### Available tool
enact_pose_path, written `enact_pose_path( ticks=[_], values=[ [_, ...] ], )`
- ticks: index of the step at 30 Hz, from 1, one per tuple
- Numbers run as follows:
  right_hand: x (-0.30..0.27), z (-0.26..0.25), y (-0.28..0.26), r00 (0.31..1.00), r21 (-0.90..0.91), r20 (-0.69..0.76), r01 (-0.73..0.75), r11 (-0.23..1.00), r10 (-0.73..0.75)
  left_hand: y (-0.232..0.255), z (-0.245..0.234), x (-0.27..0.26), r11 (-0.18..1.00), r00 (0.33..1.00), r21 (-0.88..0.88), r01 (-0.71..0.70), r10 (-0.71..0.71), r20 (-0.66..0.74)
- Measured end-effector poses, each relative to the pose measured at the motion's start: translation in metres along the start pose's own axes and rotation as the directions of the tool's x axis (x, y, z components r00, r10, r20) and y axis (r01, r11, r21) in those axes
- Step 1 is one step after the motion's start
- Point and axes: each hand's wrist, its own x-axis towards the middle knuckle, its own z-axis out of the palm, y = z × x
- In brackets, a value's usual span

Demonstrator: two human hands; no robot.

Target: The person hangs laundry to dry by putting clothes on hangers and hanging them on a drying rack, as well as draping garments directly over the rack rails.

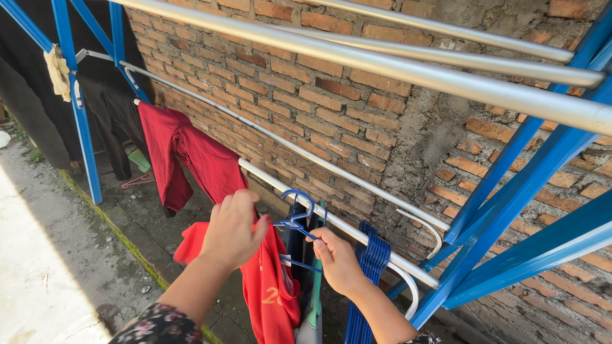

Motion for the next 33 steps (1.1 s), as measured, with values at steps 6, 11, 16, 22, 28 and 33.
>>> enact_pose_path(
  ticks=[6, 11, 16, 22, 28, 33],
  values=[
    [-0.004, -0.005, 0.006, 0.968, -0.091, -0.123, 0.208, 0.974, -0.218, -0.027, 0.016, -0.005, 0.986, 0.961, -0.152, 0.075, -0.031, 0.273],
    [-0.027, 0.016, -0.003, 0.893, -0.324, -0.376, 0.123, 0.938, -0.246, -0.013, 0.005, -0.001, 0.951, 0.954, -0.199, 0.235, -0.187, 0.234],
    [-0.019, 0.055, 0.011, 0.994, -0.097, -0.084, -0.084, 0.992, 0.075, -0.011, -0.007, 0.003, 0.920, 0.959, -0.300, 0.253, -0.198, 0.201],
    [0.013, 0.096, 0.087, 1.000, -0.202, -0.023, -0.009, 0.979, 0.004, -0.015, -0.034, -0.001, 0.869, 0.950, -0.391, 0.302, -0.239, 0.203],
    [0.027, 0.065, 0.093, 0.841, 0.173, 0.029, -0.537, 0.826, 0.540, -0.059, -0.036, -0.018, 0.881, 0.941, -0.337, 0.333, -0.289, 0.175],
    [0.031, 0.024, 0.093, 0.794, 0.369, 0.091, -0.588, 0.720, 0.601, -0.095, -0.030, -0.032, 0.876, 0.926, -0.303, 0.375, -0.338, 0.168]
  ],
)
